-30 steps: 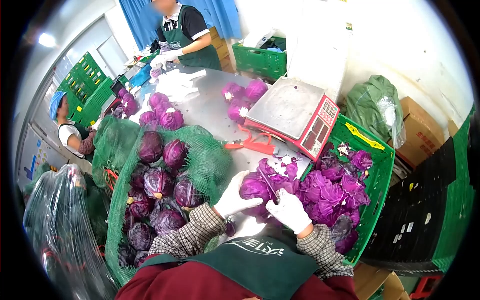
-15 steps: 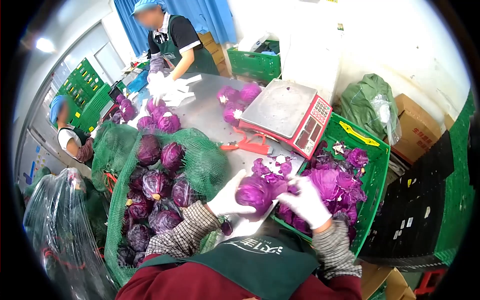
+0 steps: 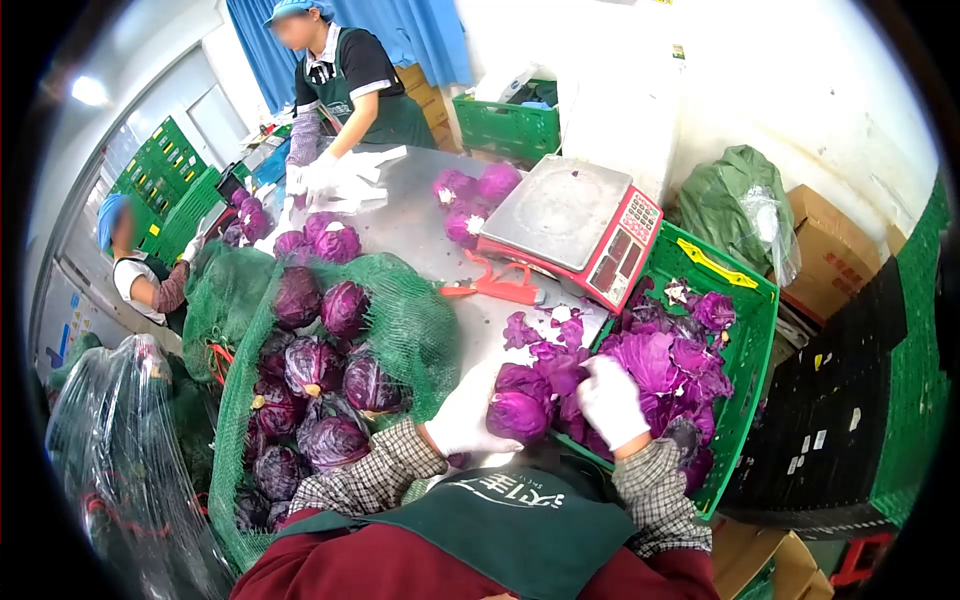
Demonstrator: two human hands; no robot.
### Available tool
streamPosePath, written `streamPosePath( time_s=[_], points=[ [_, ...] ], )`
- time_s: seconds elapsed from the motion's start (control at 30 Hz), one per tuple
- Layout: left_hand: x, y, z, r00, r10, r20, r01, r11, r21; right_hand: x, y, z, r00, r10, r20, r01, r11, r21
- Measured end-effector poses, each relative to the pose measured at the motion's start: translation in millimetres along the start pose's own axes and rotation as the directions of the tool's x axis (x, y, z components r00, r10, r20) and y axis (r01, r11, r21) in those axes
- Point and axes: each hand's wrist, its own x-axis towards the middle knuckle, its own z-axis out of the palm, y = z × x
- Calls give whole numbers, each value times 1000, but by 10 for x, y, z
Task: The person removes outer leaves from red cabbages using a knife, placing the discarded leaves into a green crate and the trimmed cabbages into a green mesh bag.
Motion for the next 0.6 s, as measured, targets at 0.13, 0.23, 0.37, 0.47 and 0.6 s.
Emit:
streamPosePath(
  time_s=[0.13,0.23,0.37,0.47,0.6],
  points=[
    [-436,-509,81,997,-72,-1,72,997,43,0,817,-313,936,311,-165,-342,913,-220],
    [-617,-867,75,971,-221,87,234,951,-204,13,347,-406,965,197,-172,-223,963,-153],
    [-627,-726,-32,910,-404,90,389,763,-516,-2,-255,60,769,393,504,-638,424,643],
    [-792,-708,43,812,-559,167,431,381,-818,-378,-95,856,663,395,636,-747,392,536],
    [-883,-773,145,776,-560,290,247,-153,-957,-365,-351,929,902,117,415,-324,820,472]
  ],
)
